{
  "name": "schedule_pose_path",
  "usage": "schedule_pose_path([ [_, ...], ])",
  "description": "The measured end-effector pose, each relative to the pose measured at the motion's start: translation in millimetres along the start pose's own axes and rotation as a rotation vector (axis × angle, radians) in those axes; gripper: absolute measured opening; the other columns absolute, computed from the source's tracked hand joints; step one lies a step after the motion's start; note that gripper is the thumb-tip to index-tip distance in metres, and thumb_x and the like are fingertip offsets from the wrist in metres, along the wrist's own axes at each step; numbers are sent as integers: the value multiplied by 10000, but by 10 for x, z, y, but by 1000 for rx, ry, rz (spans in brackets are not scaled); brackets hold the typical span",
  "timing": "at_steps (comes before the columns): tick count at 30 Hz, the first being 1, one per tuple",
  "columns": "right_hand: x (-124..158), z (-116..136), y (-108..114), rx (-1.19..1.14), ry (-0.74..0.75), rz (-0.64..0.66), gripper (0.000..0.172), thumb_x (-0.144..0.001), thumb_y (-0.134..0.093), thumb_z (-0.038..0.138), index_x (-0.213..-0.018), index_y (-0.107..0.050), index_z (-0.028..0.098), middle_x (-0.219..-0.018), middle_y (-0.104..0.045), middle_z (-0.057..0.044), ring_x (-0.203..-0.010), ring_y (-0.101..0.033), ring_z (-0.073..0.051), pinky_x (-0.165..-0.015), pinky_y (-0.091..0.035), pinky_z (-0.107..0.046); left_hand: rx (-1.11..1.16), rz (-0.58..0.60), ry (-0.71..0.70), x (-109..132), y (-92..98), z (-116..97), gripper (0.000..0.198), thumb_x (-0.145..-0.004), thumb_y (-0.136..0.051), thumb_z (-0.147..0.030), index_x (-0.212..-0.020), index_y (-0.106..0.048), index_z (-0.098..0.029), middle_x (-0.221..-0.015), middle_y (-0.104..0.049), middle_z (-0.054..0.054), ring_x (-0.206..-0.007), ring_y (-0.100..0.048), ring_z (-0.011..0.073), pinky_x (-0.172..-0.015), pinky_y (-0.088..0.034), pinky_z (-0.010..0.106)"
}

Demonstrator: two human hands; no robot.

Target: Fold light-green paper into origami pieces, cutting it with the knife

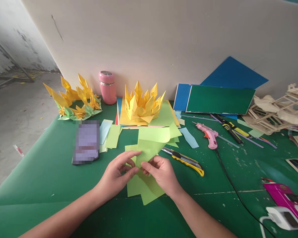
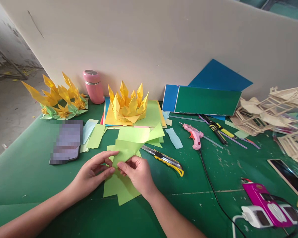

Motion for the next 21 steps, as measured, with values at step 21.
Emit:
schedule_pose_path([
  [21,12,-55,-67,-290,70,-25,263,-577,-848,402,-684,-739,188,-615,-714,-13,-527,-610,-122,-560,-515,-259,246,-253,14,90,-219,-104,364,-726,-683,-160,-1043,-514,-222,-728,-574,-29,-663,-584,110,-592,-512,213],
])
Point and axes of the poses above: each hand's wrist, its own x-axis away from the middle knuckle, its own y-axis out of the back of the hand, z = x × y, the point moved 2 cm from there along -x, towards the middle knuckle
